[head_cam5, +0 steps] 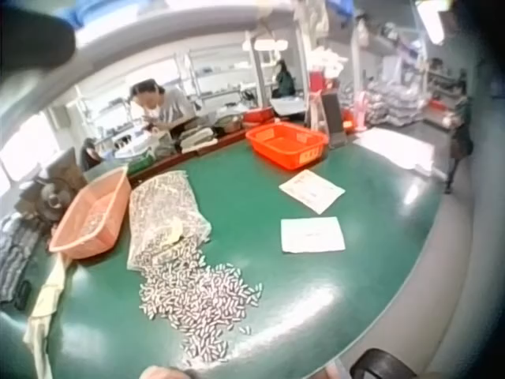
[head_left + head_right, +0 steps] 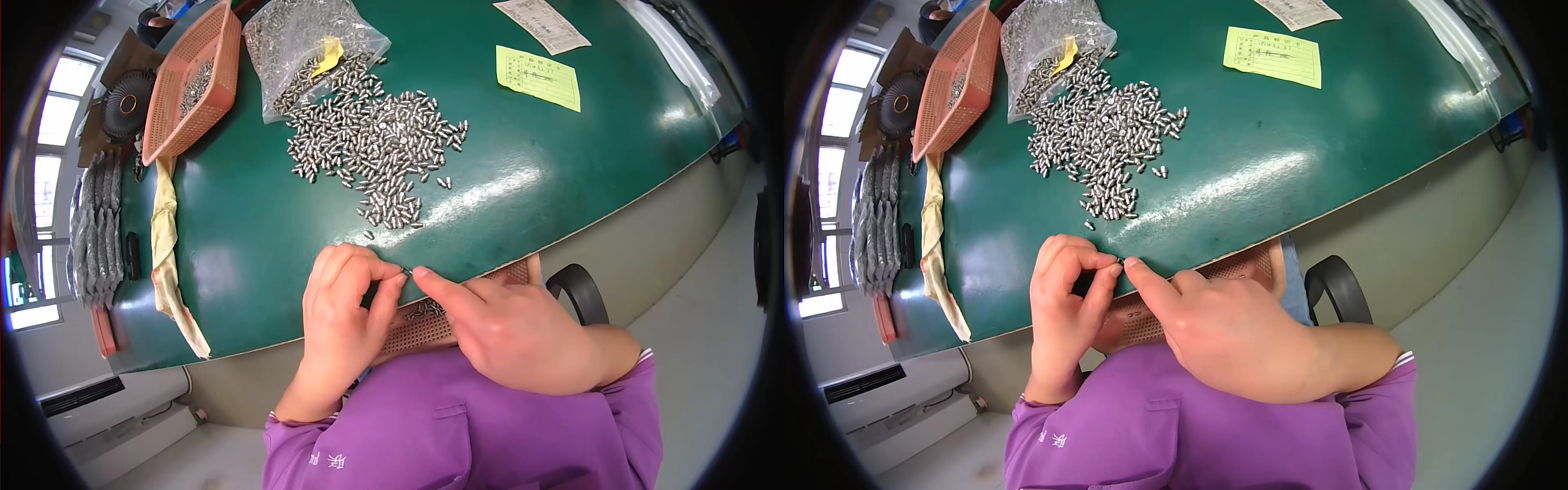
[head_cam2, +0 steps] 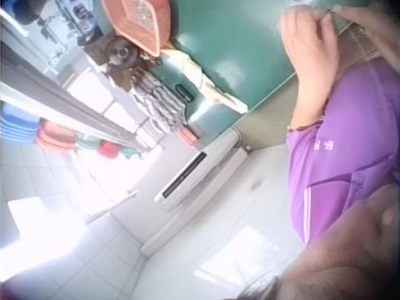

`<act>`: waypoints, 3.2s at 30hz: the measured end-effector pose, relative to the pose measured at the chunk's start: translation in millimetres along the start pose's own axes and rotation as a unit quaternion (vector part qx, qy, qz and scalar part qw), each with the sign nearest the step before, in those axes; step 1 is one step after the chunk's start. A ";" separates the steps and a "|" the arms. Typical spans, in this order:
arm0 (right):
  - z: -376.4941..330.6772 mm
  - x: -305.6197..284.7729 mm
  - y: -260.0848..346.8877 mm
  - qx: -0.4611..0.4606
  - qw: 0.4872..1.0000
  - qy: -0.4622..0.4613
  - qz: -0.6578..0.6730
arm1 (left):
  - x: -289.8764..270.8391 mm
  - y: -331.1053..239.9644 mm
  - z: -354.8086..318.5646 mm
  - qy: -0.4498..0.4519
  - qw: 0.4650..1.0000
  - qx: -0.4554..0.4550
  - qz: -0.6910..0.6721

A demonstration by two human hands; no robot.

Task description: Processing small metal components using a utility knife to scrape or trim them on a workbench.

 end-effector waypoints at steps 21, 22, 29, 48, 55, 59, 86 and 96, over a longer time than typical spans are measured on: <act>-10.2 1.8 -12.6 0.016 0.996 -0.065 0.062 | -1.1 -0.7 8.7 0.018 0.999 0.013 0.042; -9.7 3.2 -12.7 0.016 0.996 -0.064 0.063 | 0.9 -2.5 7.0 0.018 0.999 0.012 0.042; -7.6 9.6 -9.4 0.000 0.996 -0.057 0.074 | 3.5 -2.7 1.1 -0.015 0.999 0.010 0.042; -4.8 2.9 -11.6 0.020 0.996 -0.023 0.081 | 2.1 -7.3 0.5 0.062 0.997 0.035 -0.017; -20.4 -13.0 -24.9 0.064 0.990 -0.097 0.075 | 3.9 -15.4 20.3 -0.006 0.996 0.063 0.068; -21.2 -13.6 -24.5 0.071 0.989 -0.100 0.084 | 13.4 -17.6 33.0 -0.029 0.988 0.094 0.118; -12.0 -11.7 -19.6 0.062 0.998 -0.022 0.025 | 19.1 -12.6 16.5 0.022 1.000 0.002 -0.001; -16.5 -10.1 -24.9 0.061 0.990 -0.075 0.100 | 2.0 -9.8 15.0 0.057 0.998 0.010 -0.036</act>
Point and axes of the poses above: each hand's wrist, its own z-axis towards the middle knuckle, its own x-axis out of the palm, y = z × x, the point moved 6 cm from there along z, towards the middle knuckle, and after that the axes turned 1 degree about x, right-handed, at the moved point
